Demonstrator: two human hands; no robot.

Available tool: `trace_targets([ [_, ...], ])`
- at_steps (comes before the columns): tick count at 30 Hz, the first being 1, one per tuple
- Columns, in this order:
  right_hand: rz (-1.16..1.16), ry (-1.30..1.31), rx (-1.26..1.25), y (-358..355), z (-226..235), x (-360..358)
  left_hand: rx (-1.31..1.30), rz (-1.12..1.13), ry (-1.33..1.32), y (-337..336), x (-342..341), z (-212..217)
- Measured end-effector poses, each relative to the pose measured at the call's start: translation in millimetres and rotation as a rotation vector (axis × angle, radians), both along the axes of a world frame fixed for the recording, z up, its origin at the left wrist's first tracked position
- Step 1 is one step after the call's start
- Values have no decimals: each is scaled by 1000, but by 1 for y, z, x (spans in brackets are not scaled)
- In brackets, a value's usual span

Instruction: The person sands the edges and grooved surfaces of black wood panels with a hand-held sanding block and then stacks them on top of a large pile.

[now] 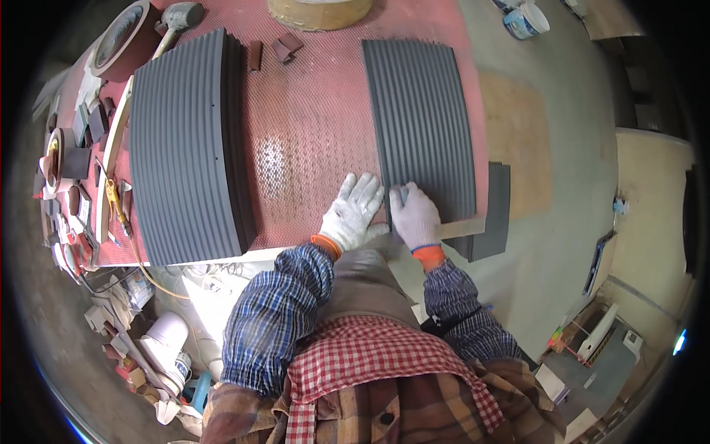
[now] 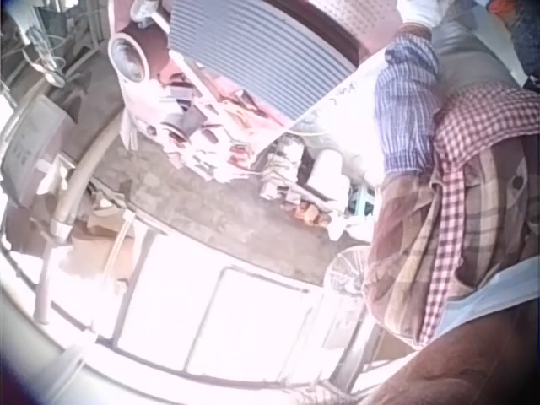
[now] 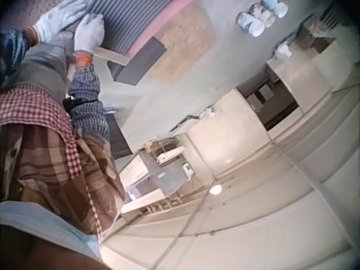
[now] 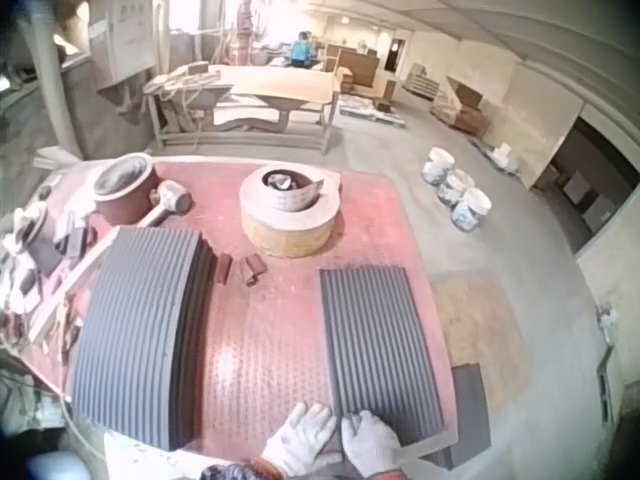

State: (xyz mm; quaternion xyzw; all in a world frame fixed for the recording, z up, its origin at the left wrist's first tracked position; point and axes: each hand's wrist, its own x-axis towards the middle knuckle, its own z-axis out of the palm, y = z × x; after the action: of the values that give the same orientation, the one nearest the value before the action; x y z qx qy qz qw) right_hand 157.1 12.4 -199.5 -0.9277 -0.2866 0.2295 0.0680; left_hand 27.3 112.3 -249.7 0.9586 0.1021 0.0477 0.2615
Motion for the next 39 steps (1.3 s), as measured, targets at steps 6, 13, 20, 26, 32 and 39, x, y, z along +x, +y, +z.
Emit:
trace_targets([
  [6, 1, -51, 47, 134, -4, 87, -21, -53, 75, 6, 2, 0],
  [13, 106, -91, 110, 273, -9, 172, -83, -16, 31, 11, 3, -1],
  [20, 211, -167, 191, 288, -20, 188, -87, -3, 17, 8, 4, -1],
  [26, 137, -109, 184, 149, -23, 111, -19, -30, 25, 1, 2, -2],
  [32, 99, -47, 152, -25, -5, 0, 31, -20, 25, -3, 0, 5],
  [39, -216, 497, 364, -84, 33, -42, -462, 202, -24, -17, -30, 28],
])
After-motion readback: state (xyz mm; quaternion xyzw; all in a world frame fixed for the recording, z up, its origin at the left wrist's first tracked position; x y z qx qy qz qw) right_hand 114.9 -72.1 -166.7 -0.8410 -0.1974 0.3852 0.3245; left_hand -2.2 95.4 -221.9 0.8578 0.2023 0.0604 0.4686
